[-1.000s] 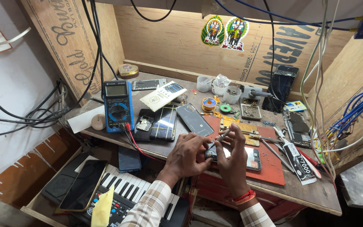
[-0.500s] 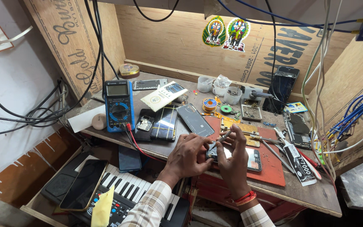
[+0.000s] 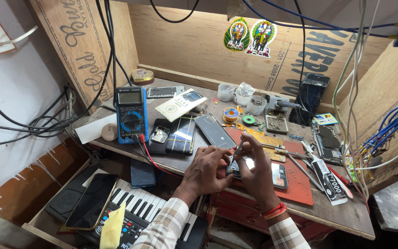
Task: The person works at a cluttered electronics repair bench, holding a smartphone and using a handheld tool on its exposed internal board. They reposition the phone on the mat and continue working on its components with the tool throughout the episode.
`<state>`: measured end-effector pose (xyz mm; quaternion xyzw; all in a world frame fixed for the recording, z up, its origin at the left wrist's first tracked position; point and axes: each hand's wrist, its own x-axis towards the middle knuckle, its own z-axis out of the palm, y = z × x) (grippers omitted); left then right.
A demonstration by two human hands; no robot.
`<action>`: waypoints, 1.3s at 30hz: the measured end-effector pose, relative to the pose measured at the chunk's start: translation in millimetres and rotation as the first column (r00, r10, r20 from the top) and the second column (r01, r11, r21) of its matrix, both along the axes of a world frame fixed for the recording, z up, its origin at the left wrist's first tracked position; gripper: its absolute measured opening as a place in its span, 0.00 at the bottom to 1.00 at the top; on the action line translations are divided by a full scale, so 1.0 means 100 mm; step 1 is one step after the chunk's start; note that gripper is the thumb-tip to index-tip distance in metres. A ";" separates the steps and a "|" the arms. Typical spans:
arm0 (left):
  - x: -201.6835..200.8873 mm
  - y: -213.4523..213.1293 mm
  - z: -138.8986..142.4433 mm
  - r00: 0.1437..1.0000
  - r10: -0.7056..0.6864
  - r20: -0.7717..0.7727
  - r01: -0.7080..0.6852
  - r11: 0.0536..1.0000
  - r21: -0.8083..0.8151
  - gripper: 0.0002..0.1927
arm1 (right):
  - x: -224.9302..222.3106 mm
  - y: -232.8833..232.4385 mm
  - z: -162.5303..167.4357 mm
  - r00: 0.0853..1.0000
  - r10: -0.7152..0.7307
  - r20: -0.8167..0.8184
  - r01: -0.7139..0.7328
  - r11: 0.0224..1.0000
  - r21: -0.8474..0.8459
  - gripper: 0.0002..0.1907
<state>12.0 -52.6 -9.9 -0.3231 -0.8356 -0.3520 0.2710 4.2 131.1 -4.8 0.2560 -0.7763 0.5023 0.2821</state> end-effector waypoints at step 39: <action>0.00 -0.03 -0.05 1.000 0.030 0.004 -0.030 0.999 -0.017 0.37 | 0.00 -0.03 0.08 0.998 0.062 0.023 -0.063 0.997 0.040 0.37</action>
